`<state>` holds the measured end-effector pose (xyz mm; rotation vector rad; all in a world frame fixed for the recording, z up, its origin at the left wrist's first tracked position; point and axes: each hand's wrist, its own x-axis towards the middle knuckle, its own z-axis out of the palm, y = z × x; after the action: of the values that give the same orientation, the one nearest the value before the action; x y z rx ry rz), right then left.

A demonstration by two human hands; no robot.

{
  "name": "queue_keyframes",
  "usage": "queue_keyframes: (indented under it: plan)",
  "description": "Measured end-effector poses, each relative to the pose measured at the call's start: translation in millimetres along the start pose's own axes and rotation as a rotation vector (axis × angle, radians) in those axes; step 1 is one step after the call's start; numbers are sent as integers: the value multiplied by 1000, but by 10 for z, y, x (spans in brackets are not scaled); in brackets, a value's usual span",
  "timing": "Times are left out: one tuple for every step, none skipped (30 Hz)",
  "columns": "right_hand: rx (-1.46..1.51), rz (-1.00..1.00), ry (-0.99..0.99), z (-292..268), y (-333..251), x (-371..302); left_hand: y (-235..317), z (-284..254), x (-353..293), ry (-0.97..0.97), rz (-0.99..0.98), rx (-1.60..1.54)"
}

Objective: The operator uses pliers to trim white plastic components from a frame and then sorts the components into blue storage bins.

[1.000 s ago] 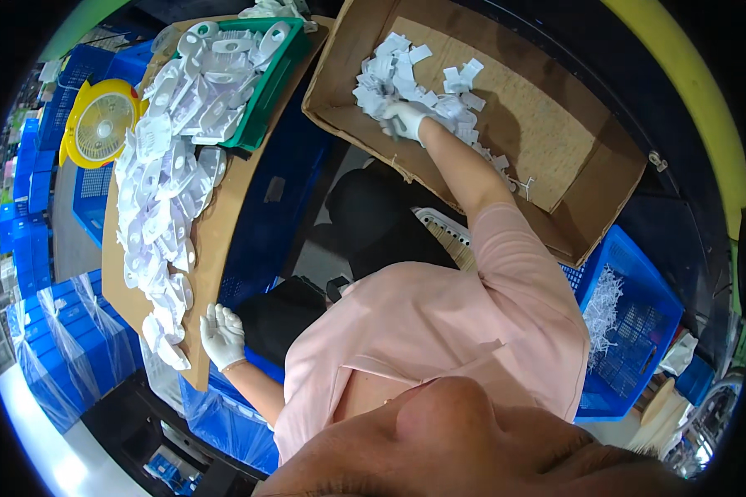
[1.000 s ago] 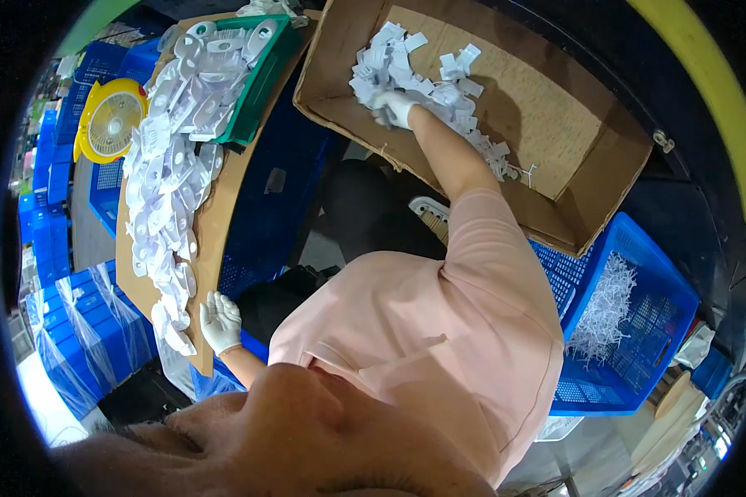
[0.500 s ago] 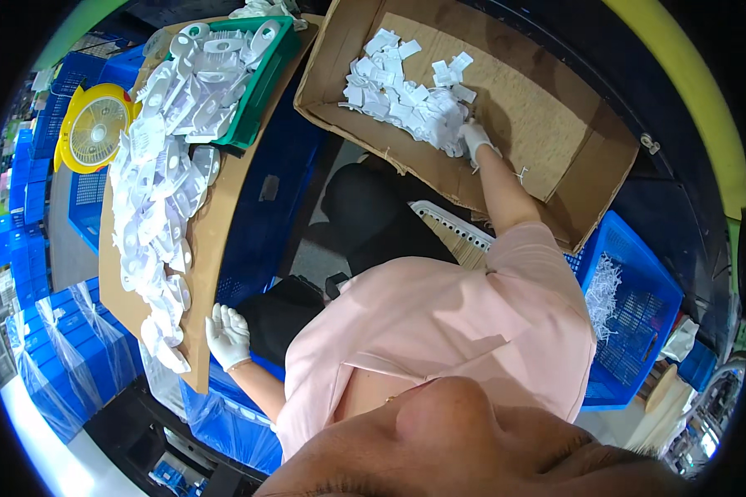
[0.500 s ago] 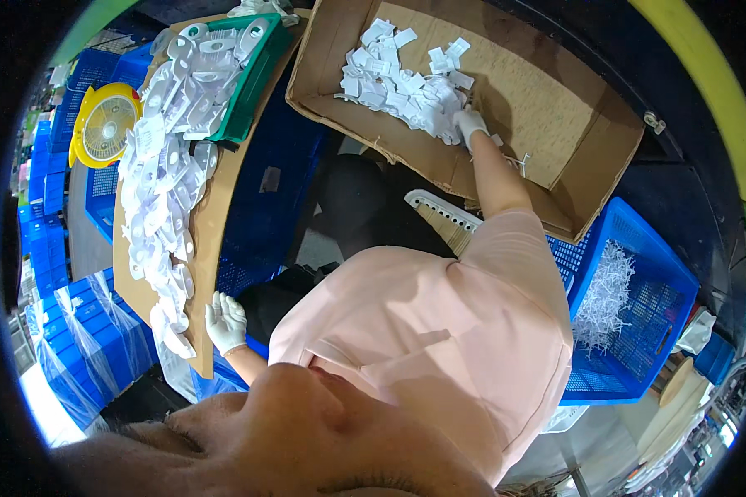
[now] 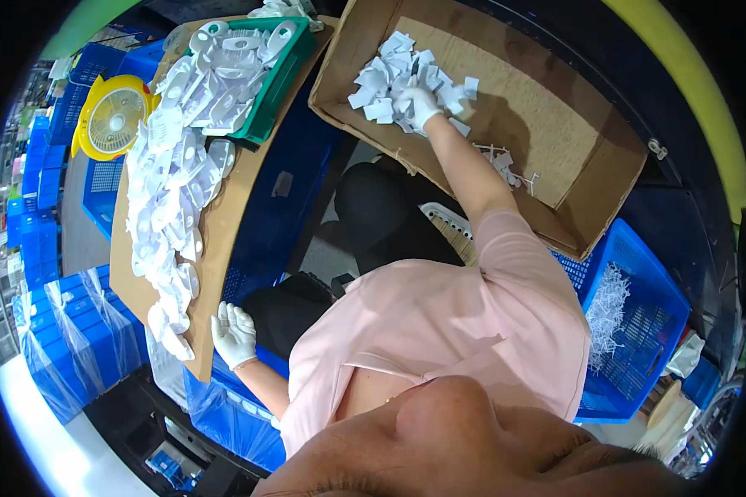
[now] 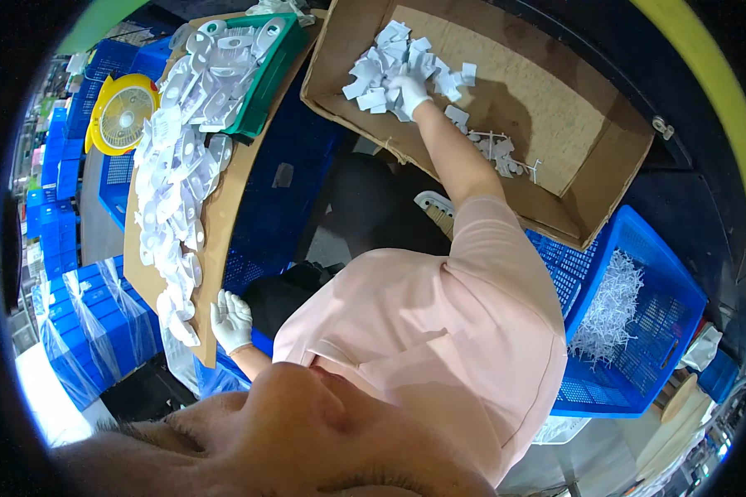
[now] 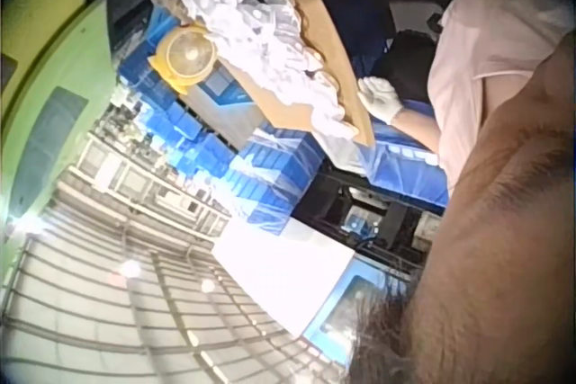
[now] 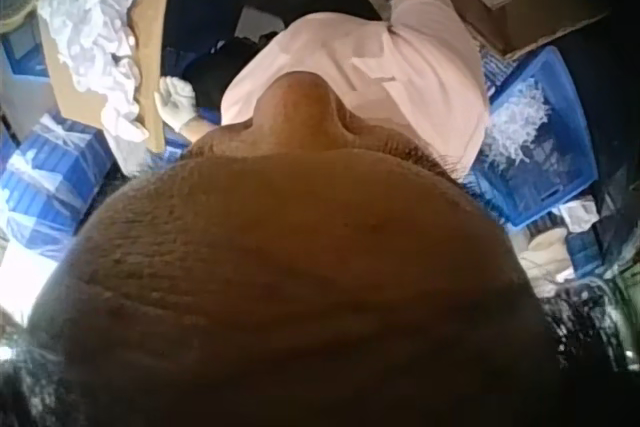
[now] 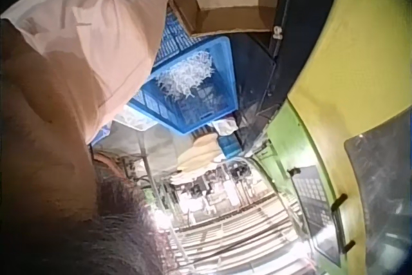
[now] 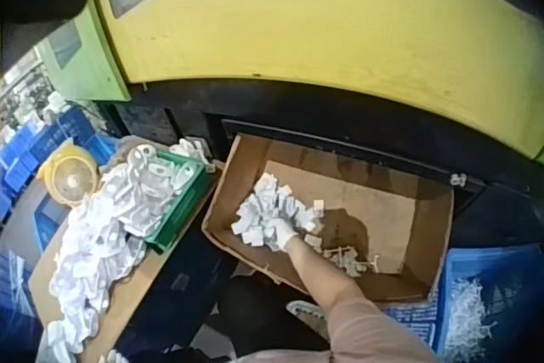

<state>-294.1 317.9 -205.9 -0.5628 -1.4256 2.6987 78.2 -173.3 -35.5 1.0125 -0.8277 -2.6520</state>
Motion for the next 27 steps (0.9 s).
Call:
queue_keyframes:
  plan:
    - [-209, -165, 11, -99, -31, 53, 2, 7, 0, -1, 1, 12]
    - [-419, -318, -11, 87, -128, 23, 75, -108, -101, 21, 31, -4]
    - [-424, -121, -69, 308, -292, -198, 133, -268, -201, 56, 64, -23]
    - [-434, -127, 11, 225, -468, -222, 109, -282, -177, 49, 57, -29]
    - [-442, -127, 87, 167, -582, -237, 96, -305, -173, 76, 70, -31]
    - [-607, -96, 227, 133, -620, -277, 97, -339, -205, 113, 91, -34]
    - [-690, -70, 295, 109, -548, -224, 114, -380, -248, 124, 104, -41]
    - [-786, -83, 414, -340, -535, 52, 40, -315, -111, 81, 40, -54]
    - [-796, -87, 412, -530, -371, 210, 4, -326, -67, 68, 11, -61]
    - [-1080, -89, 493, -824, -323, 318, -79, -251, 46, 56, -14, -62]
    - [-1346, -57, 519, -783, -108, 281, -57, -188, -10, 67, -4, -33]
    - [-1347, -58, 521, -862, 25, 285, -77, -131, 21, 56, -20, -20]
    - [-1238, -8, 591, -975, 42, 259, -135, -24, 91, 25, -48, -34]
    - [-1131, 13, 681, -1234, -49, 330, -237, 43, 227, -10, -84, -49]
    - [-1127, 57, 521, -909, 165, 202, -165, -70, 118, 25, -53, -35]
    - [-1129, 62, 493, -748, 160, 155, -127, -110, 49, 35, -47, -22]
    - [-1147, 165, 458, -602, 167, 106, -97, -107, -36, 49, -27, -18]
    - [-1163, 269, 425, -475, 183, 36, -87, -91, -117, 71, -9, -21]
    - [-1156, 284, 407, -367, 212, -55, -64, -84, -178, 93, 8, -22]
    - [-1212, 148, 441, -452, 113, -53, -85, -84, -136, 77, -6, -25]
    - [-1265, 12, 474, -542, 26, -50, -108, -103, -95, 69, -21, -23]
    - [-1318, -123, 507, -625, -65, -39, -136, -105, -41, 61, -36, -21]
    - [-1328, -191, 387, -584, -97, -58, -137, -108, -59, 67, -33, -21]
    - [-1329, -191, 381, -527, -130, -102, -141, -105, -65, 73, -29, -24]
    - [-1349, -249, 278, -456, -185, -146, -144, -95, -69, 77, -23, -30]
    - [-1366, -309, 181, -351, -307, -229, -153, -70, -54, 73, -24, -34]
    - [-1437, -285, 116, -312, -391, -278, -180, -26, -14, 71, -30, -22]
